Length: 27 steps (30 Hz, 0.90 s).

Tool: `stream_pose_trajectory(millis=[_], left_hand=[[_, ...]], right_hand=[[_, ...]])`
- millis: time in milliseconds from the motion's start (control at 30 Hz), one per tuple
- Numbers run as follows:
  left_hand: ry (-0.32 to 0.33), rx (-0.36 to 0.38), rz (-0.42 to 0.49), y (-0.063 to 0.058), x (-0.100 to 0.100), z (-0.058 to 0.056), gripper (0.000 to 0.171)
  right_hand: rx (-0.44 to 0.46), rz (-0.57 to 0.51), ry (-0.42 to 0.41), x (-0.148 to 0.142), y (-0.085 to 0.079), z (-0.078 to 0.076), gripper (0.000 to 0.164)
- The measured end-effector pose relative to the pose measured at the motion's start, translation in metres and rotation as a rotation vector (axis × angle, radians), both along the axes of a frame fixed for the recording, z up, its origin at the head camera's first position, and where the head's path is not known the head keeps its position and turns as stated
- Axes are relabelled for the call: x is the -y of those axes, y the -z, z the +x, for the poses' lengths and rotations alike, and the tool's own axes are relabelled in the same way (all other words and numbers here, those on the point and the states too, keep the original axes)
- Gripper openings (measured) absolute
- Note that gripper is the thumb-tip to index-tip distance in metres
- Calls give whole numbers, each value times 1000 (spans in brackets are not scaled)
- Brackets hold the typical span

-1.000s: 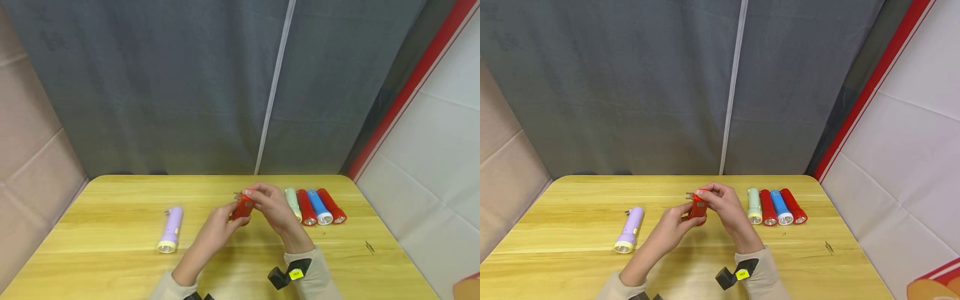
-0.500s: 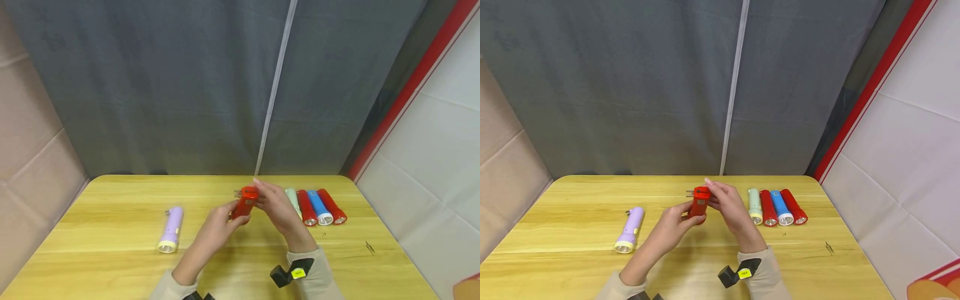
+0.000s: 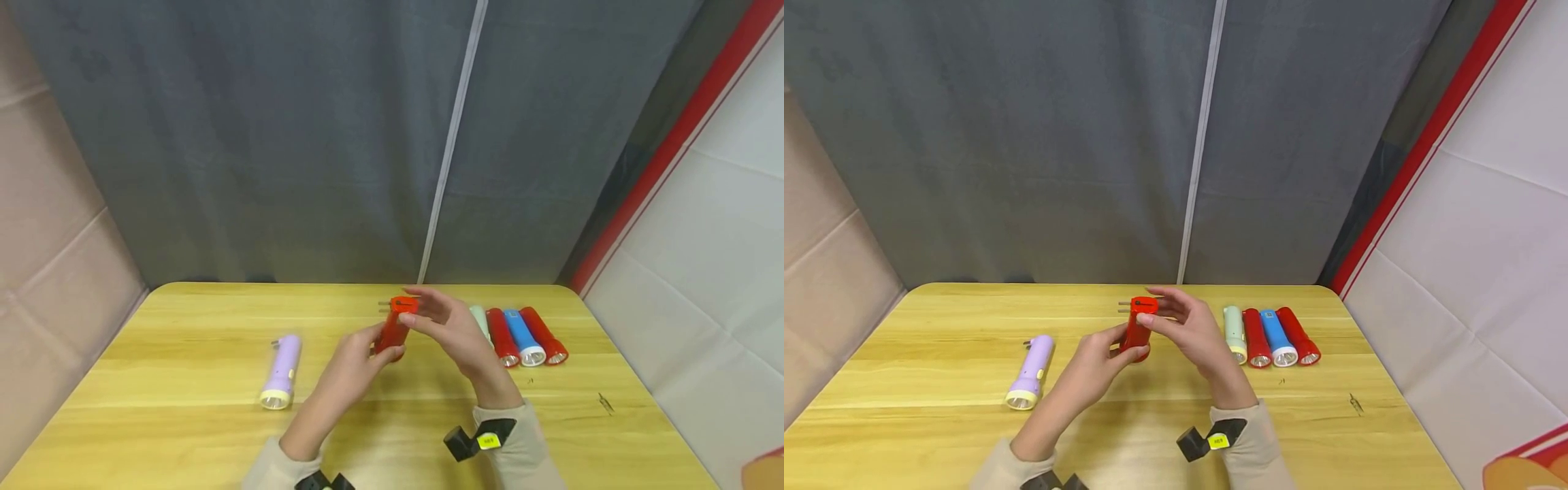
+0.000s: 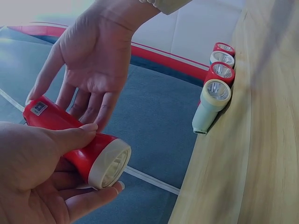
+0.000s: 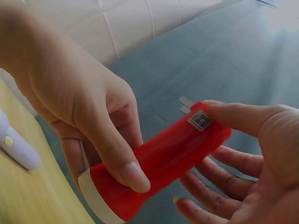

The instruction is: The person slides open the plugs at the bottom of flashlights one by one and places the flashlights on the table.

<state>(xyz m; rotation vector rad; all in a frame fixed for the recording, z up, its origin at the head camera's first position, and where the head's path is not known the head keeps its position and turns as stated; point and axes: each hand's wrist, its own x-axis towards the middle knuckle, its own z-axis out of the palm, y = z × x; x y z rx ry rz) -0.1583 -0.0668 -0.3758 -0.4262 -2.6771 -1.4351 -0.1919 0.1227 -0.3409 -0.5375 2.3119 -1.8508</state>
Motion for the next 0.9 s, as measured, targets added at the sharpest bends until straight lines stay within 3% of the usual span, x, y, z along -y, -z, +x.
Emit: stream_pose_trajectory(millis=[467, 900], left_hand=[[-6, 13, 1, 1, 0, 1, 22], [-146, -8, 4, 3, -6, 3, 37]], right_hand=[[-9, 3, 56, 2, 3, -2, 38], [27, -53, 128, 8, 6, -4, 40]])
